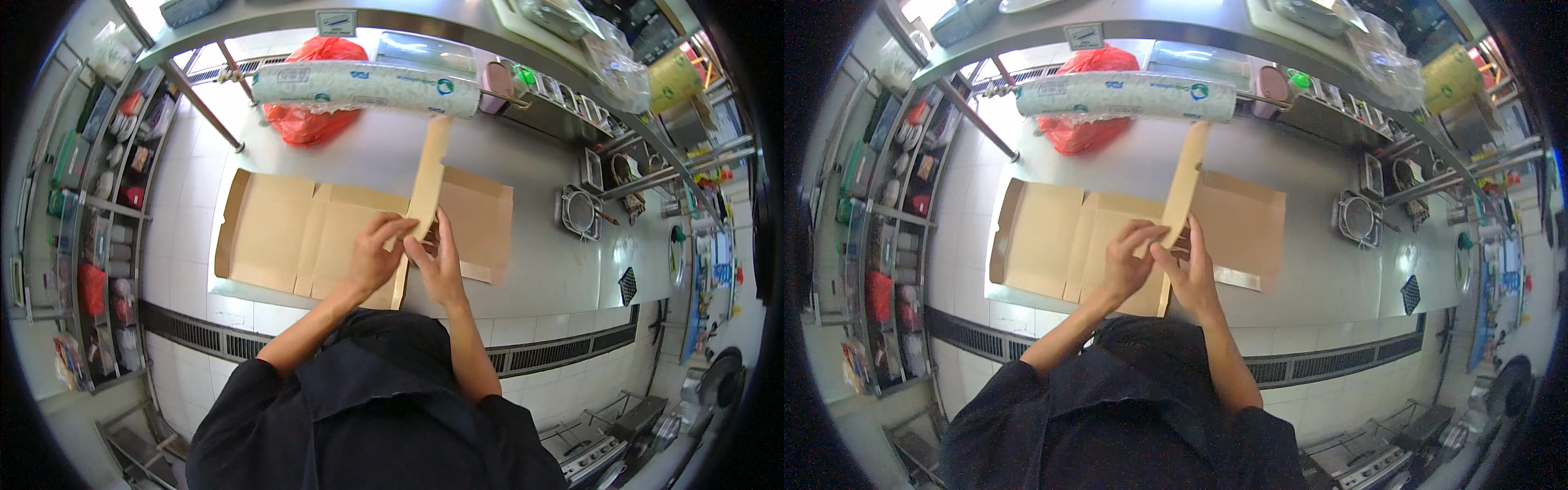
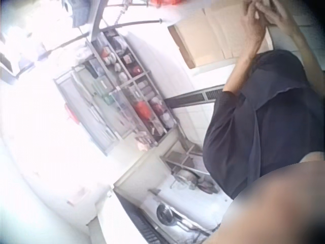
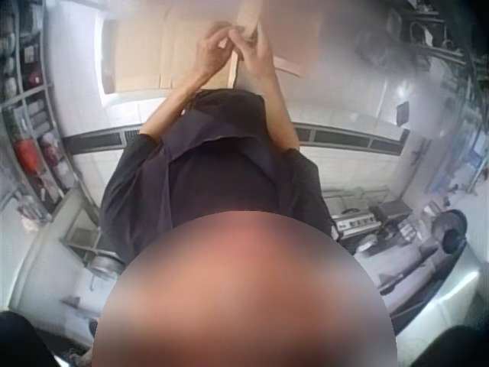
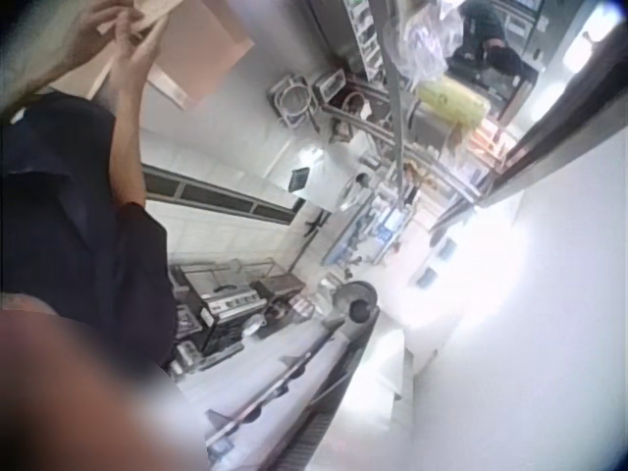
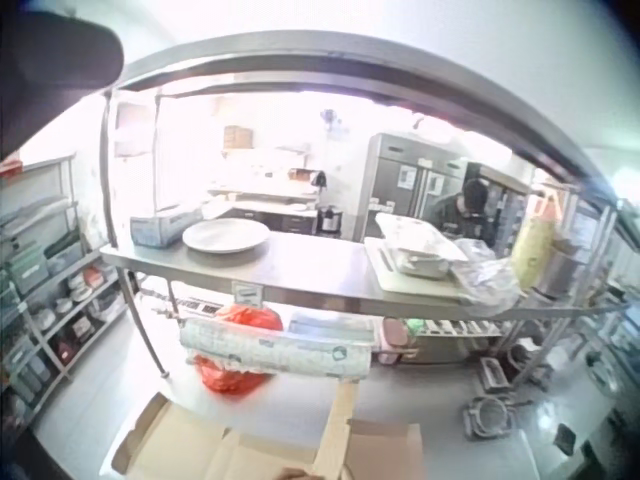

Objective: The person retrieves a flat cardboard box from a shelf and places it on a stainless steel counter. They then fold the flaps and tabs to assemble the box into a three-dimensional container.

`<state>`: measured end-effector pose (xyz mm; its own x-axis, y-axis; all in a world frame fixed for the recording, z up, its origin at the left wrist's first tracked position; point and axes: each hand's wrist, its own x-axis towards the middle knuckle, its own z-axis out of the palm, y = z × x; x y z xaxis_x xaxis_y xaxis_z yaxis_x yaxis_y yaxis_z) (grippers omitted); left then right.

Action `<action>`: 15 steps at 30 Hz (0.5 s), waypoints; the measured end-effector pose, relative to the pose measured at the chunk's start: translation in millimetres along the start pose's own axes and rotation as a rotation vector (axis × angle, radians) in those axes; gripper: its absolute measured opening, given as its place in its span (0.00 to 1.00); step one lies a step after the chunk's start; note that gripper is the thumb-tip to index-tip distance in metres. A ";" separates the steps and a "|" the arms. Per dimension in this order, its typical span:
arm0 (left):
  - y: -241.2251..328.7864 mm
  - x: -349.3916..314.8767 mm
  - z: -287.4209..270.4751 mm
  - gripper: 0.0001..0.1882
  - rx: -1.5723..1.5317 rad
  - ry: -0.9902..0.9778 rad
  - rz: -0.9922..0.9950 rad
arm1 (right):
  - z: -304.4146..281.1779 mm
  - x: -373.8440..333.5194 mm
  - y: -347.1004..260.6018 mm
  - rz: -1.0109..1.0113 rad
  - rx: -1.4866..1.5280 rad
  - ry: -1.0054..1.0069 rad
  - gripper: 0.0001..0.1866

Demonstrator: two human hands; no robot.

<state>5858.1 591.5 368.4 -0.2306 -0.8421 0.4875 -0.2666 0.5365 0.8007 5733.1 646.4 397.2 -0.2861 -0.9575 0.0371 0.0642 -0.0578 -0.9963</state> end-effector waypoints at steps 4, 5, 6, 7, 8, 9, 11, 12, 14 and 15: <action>18.1 1.8 16.4 0.20 -0.037 -0.008 0.083 | -30.2 14.7 -1.2 0.098 -0.017 0.069 0.14; 24.2 -0.4 20.7 0.22 -0.068 0.001 0.079 | -32.2 12.4 -6.2 0.111 0.066 0.102 0.15; 26.4 -4.0 26.8 0.26 -0.206 -0.043 -0.017 | -32.8 10.2 -11.9 0.123 0.150 0.136 0.15; 31.1 -5.0 33.1 0.26 -0.249 -0.032 -0.026 | -35.0 8.1 -16.4 0.133 0.234 0.169 0.16; 38.1 -6.9 39.6 0.25 -0.293 -0.019 -0.041 | -40.0 5.4 -19.0 0.099 0.204 0.183 0.16; 43.1 -8.6 45.0 0.25 -0.338 -0.005 -0.056 | -45.2 3.3 -21.4 0.065 0.173 0.198 0.16; 38.1 -5.9 49.9 0.21 -0.313 -0.048 -0.030 | -54.3 -0.8 -29.4 -0.032 0.091 0.262 0.15; 34.9 -2.4 49.9 0.19 -0.297 -0.071 -0.015 | -60.0 -3.2 -36.6 -0.095 0.039 0.312 0.14; 39.2 8.6 46.2 0.18 -0.309 -0.111 0.125 | -74.4 -12.7 -43.5 -0.189 -0.143 0.437 0.13; 45.1 14.8 44.4 0.17 -0.317 -0.130 0.196 | -81.8 -17.4 -45.8 -0.266 -0.246 0.470 0.12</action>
<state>5801.1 605.6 396.3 -0.3701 -0.7006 0.6101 0.0915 0.6261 0.7744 5656.9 688.8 435.8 -0.6580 -0.6884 0.3053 -0.2754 -0.1574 -0.9484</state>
